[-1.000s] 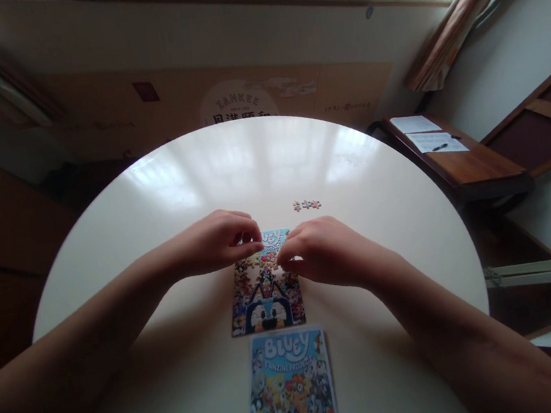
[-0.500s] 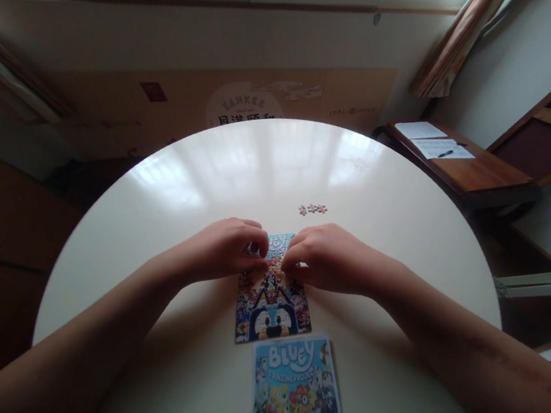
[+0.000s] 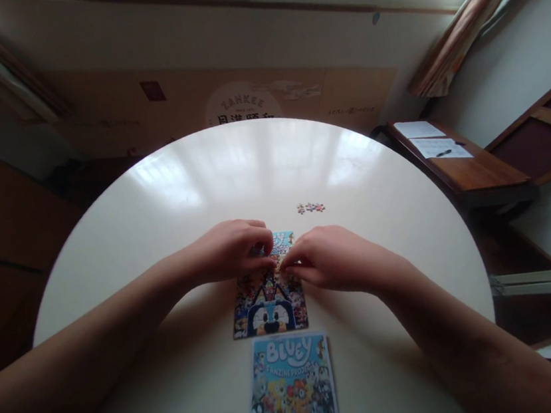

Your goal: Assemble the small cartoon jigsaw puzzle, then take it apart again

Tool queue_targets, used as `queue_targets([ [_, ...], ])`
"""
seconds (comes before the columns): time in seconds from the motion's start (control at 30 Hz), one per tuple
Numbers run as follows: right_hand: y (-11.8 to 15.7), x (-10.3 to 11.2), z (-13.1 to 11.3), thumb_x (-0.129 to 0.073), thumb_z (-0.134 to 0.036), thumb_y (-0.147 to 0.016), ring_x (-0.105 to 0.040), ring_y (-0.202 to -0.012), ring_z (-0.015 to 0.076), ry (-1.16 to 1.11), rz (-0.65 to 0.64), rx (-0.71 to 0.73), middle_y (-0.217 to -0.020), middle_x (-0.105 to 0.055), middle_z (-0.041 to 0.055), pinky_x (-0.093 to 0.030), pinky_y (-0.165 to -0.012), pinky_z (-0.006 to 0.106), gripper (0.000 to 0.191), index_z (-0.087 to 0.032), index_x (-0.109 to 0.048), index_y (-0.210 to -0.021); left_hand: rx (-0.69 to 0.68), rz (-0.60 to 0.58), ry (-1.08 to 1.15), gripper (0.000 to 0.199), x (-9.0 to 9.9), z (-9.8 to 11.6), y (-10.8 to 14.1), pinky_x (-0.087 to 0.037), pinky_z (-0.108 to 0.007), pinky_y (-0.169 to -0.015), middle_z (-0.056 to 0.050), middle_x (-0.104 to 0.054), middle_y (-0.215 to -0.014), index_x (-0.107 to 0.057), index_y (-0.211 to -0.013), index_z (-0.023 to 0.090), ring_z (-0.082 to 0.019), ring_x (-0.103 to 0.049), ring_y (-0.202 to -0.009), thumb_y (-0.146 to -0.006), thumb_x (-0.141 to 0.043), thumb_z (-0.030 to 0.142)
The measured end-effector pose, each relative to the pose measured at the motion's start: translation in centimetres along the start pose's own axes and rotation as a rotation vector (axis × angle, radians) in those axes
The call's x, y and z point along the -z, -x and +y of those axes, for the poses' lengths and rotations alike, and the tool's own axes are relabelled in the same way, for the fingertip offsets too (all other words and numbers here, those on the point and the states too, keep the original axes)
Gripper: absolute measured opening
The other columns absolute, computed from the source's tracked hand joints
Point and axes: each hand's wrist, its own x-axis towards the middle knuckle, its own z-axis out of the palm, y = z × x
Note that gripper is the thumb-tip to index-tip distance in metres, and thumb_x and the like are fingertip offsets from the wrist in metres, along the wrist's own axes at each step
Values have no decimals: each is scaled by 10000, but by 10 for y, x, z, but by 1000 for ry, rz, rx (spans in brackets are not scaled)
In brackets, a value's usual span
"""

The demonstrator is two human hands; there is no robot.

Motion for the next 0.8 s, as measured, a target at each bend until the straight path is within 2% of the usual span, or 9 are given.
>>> queue_targets([
  [0.07,1,3,5,-545,-198,-907,-630,-810,102,-67,39,17,-967,-713,-24,-430,-715,217,267,-295,-751,-1047,5,1,-17,172,-1,1,0,-352,-271,-565,-21,-653,-830,-655,-784,208,-138,-543,-666,-833,-665,372],
  [0.17,4,9,19,-517,-162,-883,-577,-687,76,-116,268,-47,-856,-699,5,-420,-657,202,263,-217,-751,-989,24,16,-18,195,1,2,0,-382,-275,-584,-28,-654,-854,-657,-809,207,-148,-559,-683,-861,-644,395],
  [0.23,6,12,29,-514,-161,-868,-523,-609,60,-107,406,-120,-789,-679,5,-395,-602,195,242,-189,-747,-930,35,74,-16,208,3,1,1,-441,-297,-659,-46,-663,-925,-663,-885,209,-183,-596,-789,-888,-620,413],
  [0.3,7,14,35,-515,-164,-855,-479,-565,51,-104,442,-155,-747,-662,1,-369,-561,192,234,-184,-746,-891,34,157,-27,251,4,0,2,-484,-359,-816,-76,-658,-1087,-655,-1031,219,-240,-595,-1005,-905,-606,430],
  [0.4,7,14,34,-504,-162,-839,-453,-542,48,-99,410,-153,-704,-642,-6,-352,-541,189,251,-190,-751,-876,53,210,-76,462,-2,-2,2,-398,-476,-1055,-106,-507,-1423,-554,-1294,259,-309,-410,-1337,-899,-612,491],
  [0.5,7,14,34,-504,-173,-829,-442,-521,46,-91,467,-171,-686,-633,-10,-350,-534,191,248,-187,-749,-862,113,155,-120,672,-12,-3,0,-268,-526,-1159,-108,-298,-1591,-403,-1451,283,-330,-211,-1470,-881,-598,580],
  [0.57,6,14,40,-514,-190,-817,-430,-504,51,-118,603,-215,-658,-617,-8,-336,-514,194,222,-167,-735,-822,151,107,-137,748,-17,-2,-1,-196,-542,-1188,-113,-227,-1622,-334,-1495,276,-335,-149,-1492,-876,-575,621],
  [0.7,1,14,65,-524,-213,-779,-433,-506,73,-226,974,-314,-580,-553,-10,-331,-510,203,189,-142,-699,-779,208,46,-131,814,-18,-2,-4,-129,-557,-1202,-116,-168,-1638,-265,-1528,263,-338,-100,-1503,-879,-498,695],
  [0.8,-3,13,79,-532,-240,-770,-521,-606,104,-315,1155,-334,-704,-627,18,-392,-573,220,202,-144,-701,-827,243,23,-144,866,-18,-3,-4,-110,-559,-1205,-129,-143,-1641,-232,-1545,248,-336,-74,-1507,-867,-461,736],
])
